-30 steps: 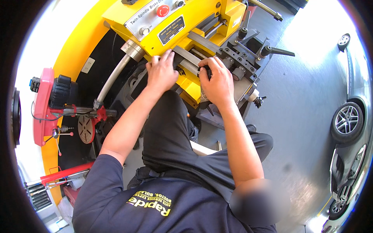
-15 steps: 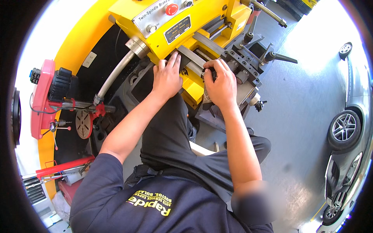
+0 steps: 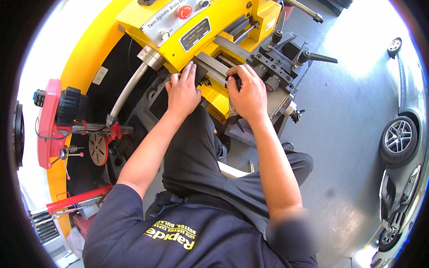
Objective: The person sits in front of a yellow twin-spindle brake drum lathe and repeatedly rubs brake pads against the machine's metal surfaces using a cloth. The person flips the pads and wipes different sides, then places them on the machine.
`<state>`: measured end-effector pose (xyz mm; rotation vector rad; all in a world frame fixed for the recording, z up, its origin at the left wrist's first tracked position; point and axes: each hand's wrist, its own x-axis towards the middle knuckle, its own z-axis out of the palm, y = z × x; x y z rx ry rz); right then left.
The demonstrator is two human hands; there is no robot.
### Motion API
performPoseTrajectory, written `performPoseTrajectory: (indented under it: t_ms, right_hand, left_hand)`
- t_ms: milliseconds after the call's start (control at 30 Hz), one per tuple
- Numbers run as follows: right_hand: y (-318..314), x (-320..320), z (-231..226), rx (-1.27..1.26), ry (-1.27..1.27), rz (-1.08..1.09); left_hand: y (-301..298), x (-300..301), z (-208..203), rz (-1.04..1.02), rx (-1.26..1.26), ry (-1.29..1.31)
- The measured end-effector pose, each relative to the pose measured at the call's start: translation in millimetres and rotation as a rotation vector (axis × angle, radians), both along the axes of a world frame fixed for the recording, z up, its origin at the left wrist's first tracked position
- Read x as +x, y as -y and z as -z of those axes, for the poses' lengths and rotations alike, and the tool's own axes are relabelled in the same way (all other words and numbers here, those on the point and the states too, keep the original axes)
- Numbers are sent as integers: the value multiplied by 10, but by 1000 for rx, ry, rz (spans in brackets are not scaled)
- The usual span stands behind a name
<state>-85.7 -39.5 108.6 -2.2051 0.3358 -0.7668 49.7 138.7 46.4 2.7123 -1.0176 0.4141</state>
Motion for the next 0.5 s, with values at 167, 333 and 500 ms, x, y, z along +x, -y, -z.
performPoseTrajectory:
  t_ms: [167,333,500]
  right_hand:
    - [28,14,-12,25,6,-1]
    - [60,23,26,3,34,-11]
    - [36,23,3,5,22,8]
  left_hand:
    - [1,28,18,-33,37,-26]
    - [124,129,-63,-34,86,1]
    - [6,55,33,5,67,83]
